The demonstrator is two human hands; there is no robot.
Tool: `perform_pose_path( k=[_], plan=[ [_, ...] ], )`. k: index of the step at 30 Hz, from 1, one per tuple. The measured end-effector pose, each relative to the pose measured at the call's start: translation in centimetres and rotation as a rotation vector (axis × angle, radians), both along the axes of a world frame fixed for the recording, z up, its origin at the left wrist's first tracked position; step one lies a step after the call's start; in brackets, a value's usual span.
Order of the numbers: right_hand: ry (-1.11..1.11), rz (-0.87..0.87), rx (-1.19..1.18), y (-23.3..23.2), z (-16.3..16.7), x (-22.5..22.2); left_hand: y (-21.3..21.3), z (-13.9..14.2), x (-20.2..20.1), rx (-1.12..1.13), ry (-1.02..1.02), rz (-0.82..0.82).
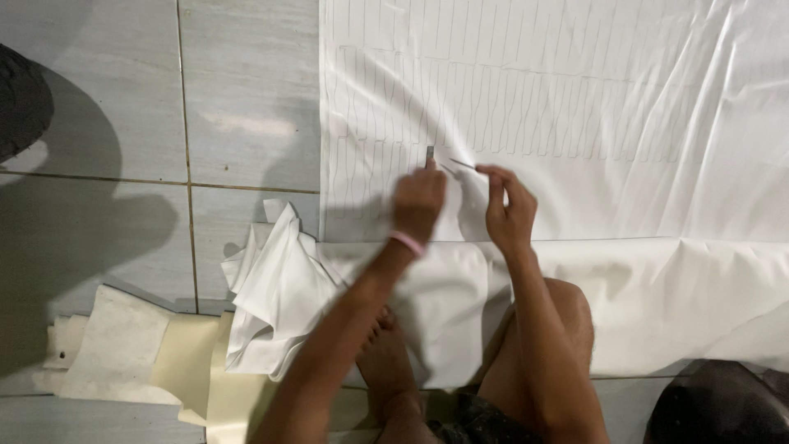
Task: The person sits on the floor and uses a ruler and a pointed tool to draw a series of parallel vertical lines on a large white fabric. The person repeatedly repositions the ruler and draws lines across the fabric surface.
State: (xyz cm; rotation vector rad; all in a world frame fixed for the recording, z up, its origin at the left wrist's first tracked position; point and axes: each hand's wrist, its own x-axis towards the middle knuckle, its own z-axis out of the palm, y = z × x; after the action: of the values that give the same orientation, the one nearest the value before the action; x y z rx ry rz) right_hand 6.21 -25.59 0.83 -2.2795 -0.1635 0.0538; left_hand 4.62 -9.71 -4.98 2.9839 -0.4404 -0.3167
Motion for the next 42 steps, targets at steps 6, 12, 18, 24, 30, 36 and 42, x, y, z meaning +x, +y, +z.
perform_pose_path(
  k=[6,12,18,24,30,36,42],
  plan=[
    [0.215,0.808,-0.531,3.6,1.3,3.6,-7.7,2.6,1.1,0.489,0.243,0.249],
    [0.226,0.88,-0.537,4.8,1.3,3.5,-8.1,2.5,0.7,0.441,0.347,0.213],
    [0.103,0.813,-0.595,3.7,0.6,5.1,-7.3,2.7,1.0,0.554,0.346,0.036],
    [-0.147,0.549,-0.402,2.7,-0.4,7.3,-5.5,4.7,1.1,0.495,0.124,0.016],
    [-0.037,0.491,-0.377,2.4,-0.4,7.0,-4.1,2.8,0.3,0.16,-0.12,0.155],
    [-0.12,0.441,-0.216,1.1,-2.0,6.1,-0.4,-0.4,-0.5,-0.16,-0.348,0.146],
    [0.188,0.445,-0.546,0.9,-2.7,-2.3,3.6,-0.8,-0.8,-0.592,-0.163,0.208]
  ],
)
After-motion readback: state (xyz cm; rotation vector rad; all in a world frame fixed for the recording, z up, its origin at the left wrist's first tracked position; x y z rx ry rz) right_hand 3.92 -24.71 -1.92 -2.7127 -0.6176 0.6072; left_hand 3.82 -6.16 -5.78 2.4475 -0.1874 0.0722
